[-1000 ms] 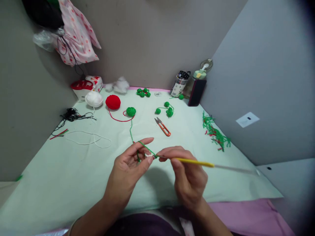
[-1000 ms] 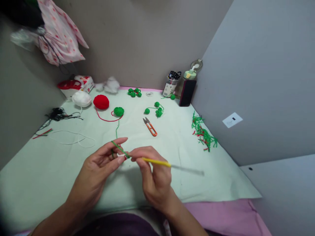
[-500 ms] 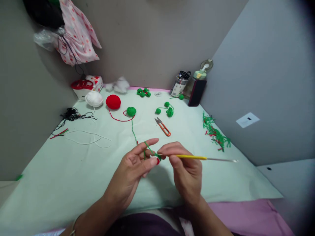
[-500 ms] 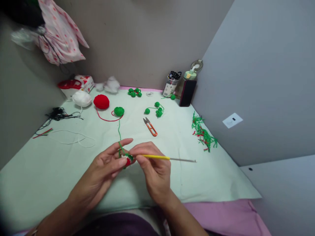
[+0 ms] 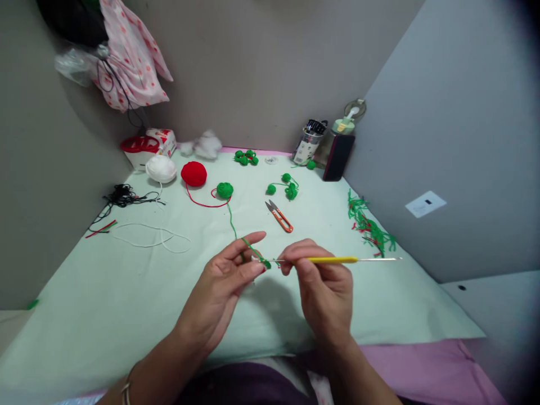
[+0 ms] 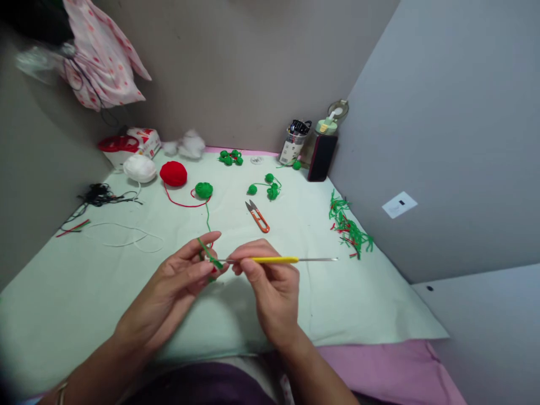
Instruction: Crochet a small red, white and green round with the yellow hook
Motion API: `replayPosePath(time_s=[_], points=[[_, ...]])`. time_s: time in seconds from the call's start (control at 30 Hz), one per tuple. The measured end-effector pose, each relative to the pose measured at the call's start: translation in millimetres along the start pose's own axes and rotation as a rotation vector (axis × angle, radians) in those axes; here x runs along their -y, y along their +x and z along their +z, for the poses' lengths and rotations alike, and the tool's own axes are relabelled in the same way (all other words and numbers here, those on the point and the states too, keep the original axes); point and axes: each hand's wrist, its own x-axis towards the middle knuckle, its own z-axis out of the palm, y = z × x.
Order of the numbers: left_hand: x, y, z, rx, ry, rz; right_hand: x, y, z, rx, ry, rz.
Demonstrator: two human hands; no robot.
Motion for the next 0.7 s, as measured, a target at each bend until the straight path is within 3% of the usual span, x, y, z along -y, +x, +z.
replayPosePath(time_s=[0.17,0.4,0.6,0.7], points=[[3,-4,2.2,0.024,0.171,0.076,-3,-1,3,0.049,0.025,0.0],[-5,-4,3.6,0.023,0.166,0.069,-9,-3,-2,0.02,0.221,0.174],[-4,-6,7.3,0.018,0.141,0.031,-3,-2,1,0.078,0.089,-0.003],[-7,-5,5.2,0.054,0.108,-0.04,-3,-2,0,0.053,0.148,0.052]])
